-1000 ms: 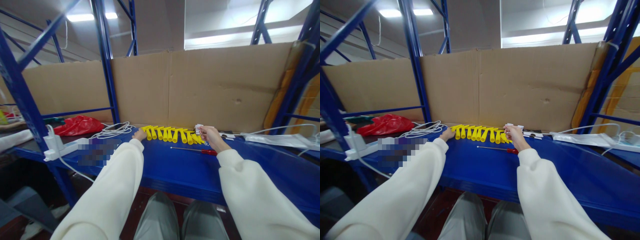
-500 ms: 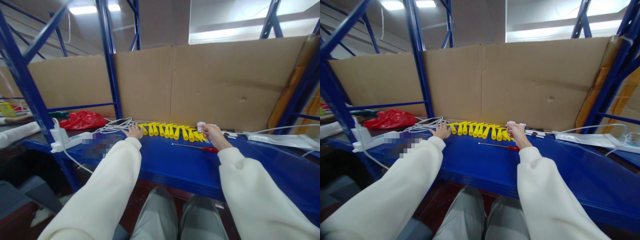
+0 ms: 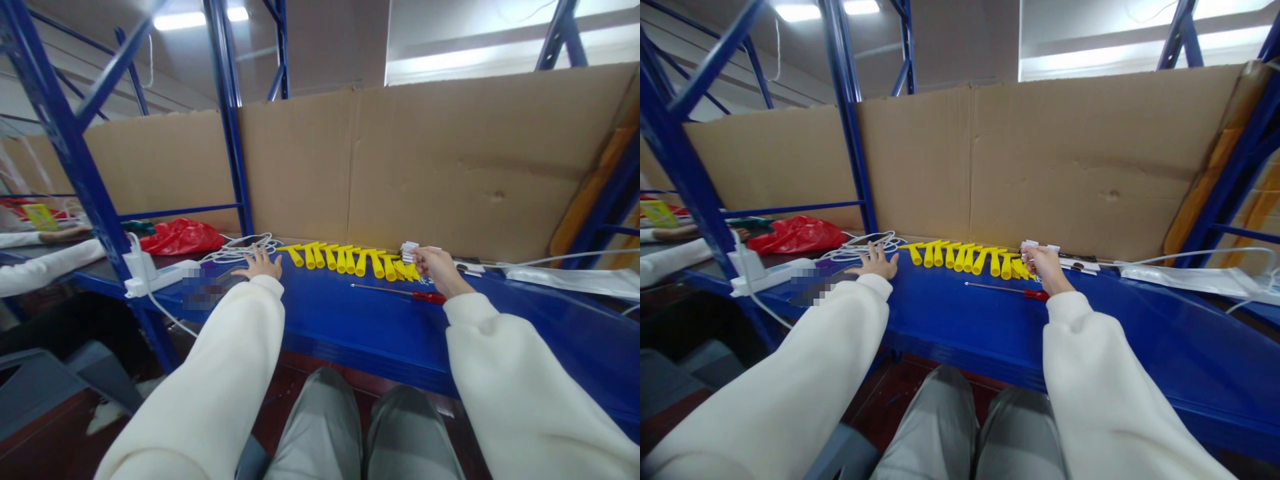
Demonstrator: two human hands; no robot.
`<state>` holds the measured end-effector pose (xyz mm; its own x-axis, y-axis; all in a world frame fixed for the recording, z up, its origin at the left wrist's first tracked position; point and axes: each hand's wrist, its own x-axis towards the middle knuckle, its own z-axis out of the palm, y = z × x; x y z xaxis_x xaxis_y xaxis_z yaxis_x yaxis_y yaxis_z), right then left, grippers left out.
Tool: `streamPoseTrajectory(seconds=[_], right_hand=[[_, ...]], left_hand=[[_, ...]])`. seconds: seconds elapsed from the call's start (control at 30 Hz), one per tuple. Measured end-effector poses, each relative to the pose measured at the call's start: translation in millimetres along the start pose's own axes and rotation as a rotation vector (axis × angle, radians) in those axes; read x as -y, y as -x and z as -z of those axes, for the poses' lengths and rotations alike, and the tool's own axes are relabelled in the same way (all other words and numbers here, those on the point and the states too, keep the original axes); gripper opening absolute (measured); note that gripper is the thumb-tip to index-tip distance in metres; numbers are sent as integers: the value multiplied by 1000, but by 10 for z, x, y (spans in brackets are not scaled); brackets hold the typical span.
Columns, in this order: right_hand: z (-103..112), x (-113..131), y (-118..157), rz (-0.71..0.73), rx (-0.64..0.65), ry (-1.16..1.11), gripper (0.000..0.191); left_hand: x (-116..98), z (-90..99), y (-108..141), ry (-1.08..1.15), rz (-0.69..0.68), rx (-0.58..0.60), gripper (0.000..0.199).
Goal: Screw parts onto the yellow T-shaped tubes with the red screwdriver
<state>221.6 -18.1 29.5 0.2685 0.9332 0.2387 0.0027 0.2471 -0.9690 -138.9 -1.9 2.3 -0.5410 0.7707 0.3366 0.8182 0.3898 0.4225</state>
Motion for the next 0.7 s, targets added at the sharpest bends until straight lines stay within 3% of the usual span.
streamPoseTrajectory(seconds=[0.13, 0.3, 0.37, 0.47, 0.6, 0.7], right_hand=[[14, -16, -24, 19, -17, -2, 10], [66, -33, -50, 45, -89, 9, 11], [99, -41, -67, 39, -109, 1, 12], [148, -41, -87, 31, -122, -19, 15], [219, 11, -51, 35, -162, -14, 19], [275, 74, 18, -3, -222, 33, 21]], left_hand=[[-277, 4, -5, 215, -147, -168, 61], [-852, -54, 18, 749, 74, -259, 54], [-963, -147, 64, 916, 67, -251, 51], [-965, -317, 149, 979, -45, -139, 45], [-882, -451, 206, 958, -278, -80, 29], [-867, -466, 207, 922, -302, -25, 28]])
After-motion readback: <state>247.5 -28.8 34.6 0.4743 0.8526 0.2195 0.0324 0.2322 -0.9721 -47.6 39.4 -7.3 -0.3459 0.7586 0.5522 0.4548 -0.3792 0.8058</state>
